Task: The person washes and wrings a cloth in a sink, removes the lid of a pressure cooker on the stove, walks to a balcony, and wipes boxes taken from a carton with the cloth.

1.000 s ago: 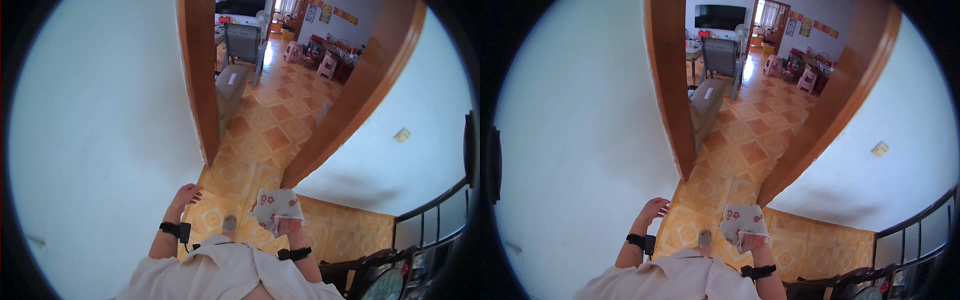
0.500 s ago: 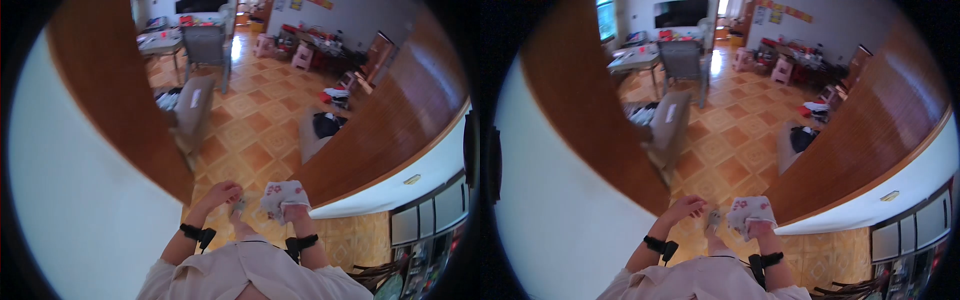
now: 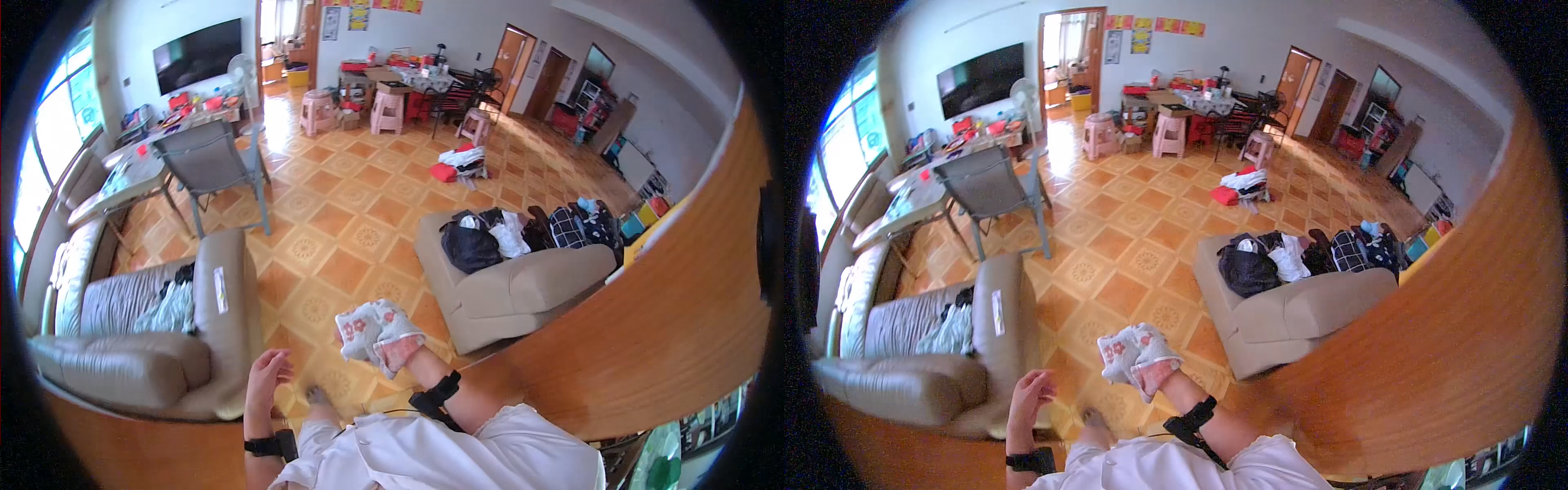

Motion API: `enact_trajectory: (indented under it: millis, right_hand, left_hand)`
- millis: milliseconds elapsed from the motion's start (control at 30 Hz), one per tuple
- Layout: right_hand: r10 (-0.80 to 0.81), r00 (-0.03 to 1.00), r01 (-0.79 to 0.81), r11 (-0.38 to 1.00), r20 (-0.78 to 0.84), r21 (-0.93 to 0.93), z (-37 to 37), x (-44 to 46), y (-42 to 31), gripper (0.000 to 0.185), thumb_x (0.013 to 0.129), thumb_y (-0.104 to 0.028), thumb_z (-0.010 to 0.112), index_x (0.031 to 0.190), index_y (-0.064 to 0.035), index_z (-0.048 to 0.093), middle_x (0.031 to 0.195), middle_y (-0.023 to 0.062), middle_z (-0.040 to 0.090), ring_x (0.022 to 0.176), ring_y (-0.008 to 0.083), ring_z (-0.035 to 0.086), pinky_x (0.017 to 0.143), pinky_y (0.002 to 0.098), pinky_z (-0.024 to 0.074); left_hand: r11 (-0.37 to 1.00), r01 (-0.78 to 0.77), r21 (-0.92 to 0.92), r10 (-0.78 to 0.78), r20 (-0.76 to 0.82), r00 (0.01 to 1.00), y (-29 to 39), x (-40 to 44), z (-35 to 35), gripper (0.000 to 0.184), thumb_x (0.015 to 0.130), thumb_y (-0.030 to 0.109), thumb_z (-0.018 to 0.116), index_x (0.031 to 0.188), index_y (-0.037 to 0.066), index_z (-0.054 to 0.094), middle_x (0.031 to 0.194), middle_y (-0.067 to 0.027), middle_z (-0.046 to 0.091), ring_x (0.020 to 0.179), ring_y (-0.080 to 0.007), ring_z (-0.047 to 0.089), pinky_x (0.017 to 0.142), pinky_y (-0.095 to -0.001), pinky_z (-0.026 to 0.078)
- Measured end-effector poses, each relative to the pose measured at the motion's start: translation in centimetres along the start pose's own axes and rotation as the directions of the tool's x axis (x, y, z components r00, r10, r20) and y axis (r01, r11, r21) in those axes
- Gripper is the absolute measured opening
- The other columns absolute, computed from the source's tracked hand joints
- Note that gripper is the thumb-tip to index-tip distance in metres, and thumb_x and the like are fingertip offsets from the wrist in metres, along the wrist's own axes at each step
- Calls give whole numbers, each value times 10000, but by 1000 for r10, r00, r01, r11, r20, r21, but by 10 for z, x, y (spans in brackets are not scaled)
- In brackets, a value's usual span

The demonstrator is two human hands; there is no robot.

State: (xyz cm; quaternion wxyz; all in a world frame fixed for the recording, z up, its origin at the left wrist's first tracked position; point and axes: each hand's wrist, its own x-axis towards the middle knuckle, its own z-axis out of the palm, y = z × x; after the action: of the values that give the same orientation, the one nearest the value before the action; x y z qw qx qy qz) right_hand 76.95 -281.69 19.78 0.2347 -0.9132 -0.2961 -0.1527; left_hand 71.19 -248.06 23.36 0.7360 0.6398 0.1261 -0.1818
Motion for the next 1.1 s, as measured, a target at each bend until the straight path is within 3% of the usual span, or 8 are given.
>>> enact_trajectory:
  millis: [133, 200, 367, 567, 633, 667, 967, 1100]
  right_hand:
    - [192, 910, -281, 937, 366, 207, 5, 67, 47, 301, 776, -511, 589, 806, -212, 607, 881, 32, 679, 917, 229, 656, 727, 461, 494]
    - [334, 826, -345, 937, 454, -61, -36, 135, 56, 304, 765, -495, 594, 693, -205, 538, 766, 85, 593, 819, 259, 599, 690, 454, 467]
    - [540, 822, -559, 709, 178, 430, 9, 203, 163, 279, 783, -466, 584, 722, -201, 527, 784, 77, 568, 827, 267, 582, 717, 446, 470]
    - [641, 760, -340, 244, 112, 908, 66, 279, 286, 249, 805, -432, 573, 756, -195, 513, 806, 67, 537, 836, 276, 562, 750, 436, 474]
    - [701, 711, -317, 253, 52, 914, 83, 290, 323, 250, 817, -433, 564, 804, -186, 527, 856, 62, 563, 878, 269, 584, 778, 433, 482]
    - [580, 809, -317, 575, -102, 754, 112, 281, 364, 259, 813, -443, 574, 838, -187, 542, 890, 52, 586, 914, 260, 598, 791, 438, 484]
    - [622, 782, -584, 707, 42, 399, 181, 414, 646, 226, 718, -433, 640, 657, -263, 504, 741, 46, 604, 832, 241, 633, 754, 389, 481]
    - [702, 710, -292, 362, -53, 885, 132, 547, 703, 185, 748, -431, 645, 728, -267, 561, 776, 38, 613, 821, 244, 630, 763, 394, 483]
  left_hand:
    - [1000, 6, 22, -7, 36, 999, 25, 118, -33, 194, 1025, 231, 613, 1117, 83, 696, 852, -16, 702, 703, -93, 659, 618, -233, 506]
    - [1000, -10, 11, 9, 40, 999, 64, 187, -33, 194, 1025, 232, 614, 1115, 77, 690, 851, -19, 699, 698, -93, 653, 608, -230, 500]
    - [999, -39, -7, 39, 109, 993, 124, 359, -47, 192, 1027, 233, 617, 1097, 66, 680, 848, -26, 686, 687, -85, 630, 583, -221, 483]
    - [997, -12, 80, -11, 277, 961, 212, 512, -3, 190, 1035, 227, 605, 1137, 92, 691, 861, -16, 687, 692, -78, 627, 592, -216, 488]
    - [992, 0, 126, -42, 327, 944, 236, 554, 19, 195, 1035, 231, 607, 1141, 93, 694, 865, -15, 692, 700, -80, 639, 600, -220, 495]
    - [986, 9, 165, -69, 362, 929, 247, 576, 27, 199, 1035, 235, 609, 1145, 95, 698, 868, -14, 698, 708, -83, 650, 609, -223, 502]
    - [959, 13, 283, -106, 316, 943, 330, 820, 88, 236, 1032, 271, 608, 1140, 84, 701, 858, -23, 694, 724, -108, 661, 633, -242, 514]
    - [979, -58, 196, -2, 291, 957, 394, 914, 116, 236, 1034, 280, 608, 1130, 82, 694, 875, -20, 686, 717, -103, 640, 631, -228, 506]
